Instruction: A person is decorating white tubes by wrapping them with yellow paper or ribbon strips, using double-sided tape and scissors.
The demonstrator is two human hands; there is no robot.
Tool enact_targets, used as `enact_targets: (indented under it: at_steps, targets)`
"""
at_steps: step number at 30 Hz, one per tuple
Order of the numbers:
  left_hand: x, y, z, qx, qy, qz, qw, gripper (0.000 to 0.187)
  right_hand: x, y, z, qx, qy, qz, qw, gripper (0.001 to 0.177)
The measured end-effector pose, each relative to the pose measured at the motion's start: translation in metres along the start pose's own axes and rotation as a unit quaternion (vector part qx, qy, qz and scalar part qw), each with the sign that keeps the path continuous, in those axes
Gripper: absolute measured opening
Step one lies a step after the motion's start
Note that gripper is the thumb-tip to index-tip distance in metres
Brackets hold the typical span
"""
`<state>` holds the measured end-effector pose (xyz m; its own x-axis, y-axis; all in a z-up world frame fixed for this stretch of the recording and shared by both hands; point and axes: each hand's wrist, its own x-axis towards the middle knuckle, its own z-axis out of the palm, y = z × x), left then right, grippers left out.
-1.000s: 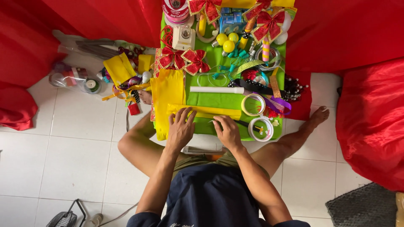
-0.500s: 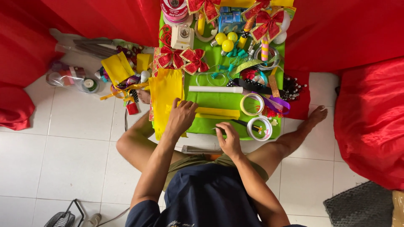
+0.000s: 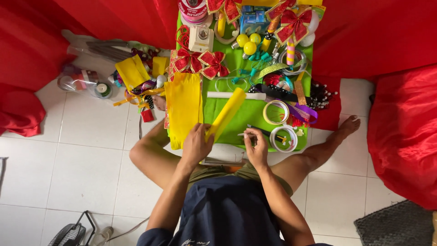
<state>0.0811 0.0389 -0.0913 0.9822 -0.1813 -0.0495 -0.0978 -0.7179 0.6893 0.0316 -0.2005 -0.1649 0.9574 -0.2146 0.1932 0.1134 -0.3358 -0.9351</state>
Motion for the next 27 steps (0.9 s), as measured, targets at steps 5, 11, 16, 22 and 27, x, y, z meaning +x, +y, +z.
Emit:
enact_targets:
  at_steps: [5, 11, 16, 22, 27]
  targets:
    - [-0.018, -0.011, 0.033, -0.083, 0.026, -0.027, 0.996, 0.027, 0.005, 0.005, 0.004, 0.024, 0.010, -0.007, 1.000, 0.023]
    - [-0.027, 0.011, 0.030, -0.066, 0.024, -0.041, 0.997, 0.029, 0.012, -0.002, 0.008, 0.014, 0.012, -0.013, 1.000, 0.023]
    - [-0.019, 0.008, 0.031, -0.056, 0.025, -0.050, 0.997, 0.031, 0.016, -0.001, 0.013, -0.003, 0.005, -0.014, 1.000, 0.023]
    - [-0.012, 0.014, 0.024, -0.061, 0.033, -0.032, 0.997, 0.039, 0.025, -0.011, 0.026, -0.077, -0.008, -0.066, 0.995, 0.026]
    - [-0.008, 0.014, 0.022, -0.047, 0.017, -0.027, 0.998, 0.039, 0.031, 0.001, 0.042, -0.164, -0.018, -0.139, 0.976, 0.027]
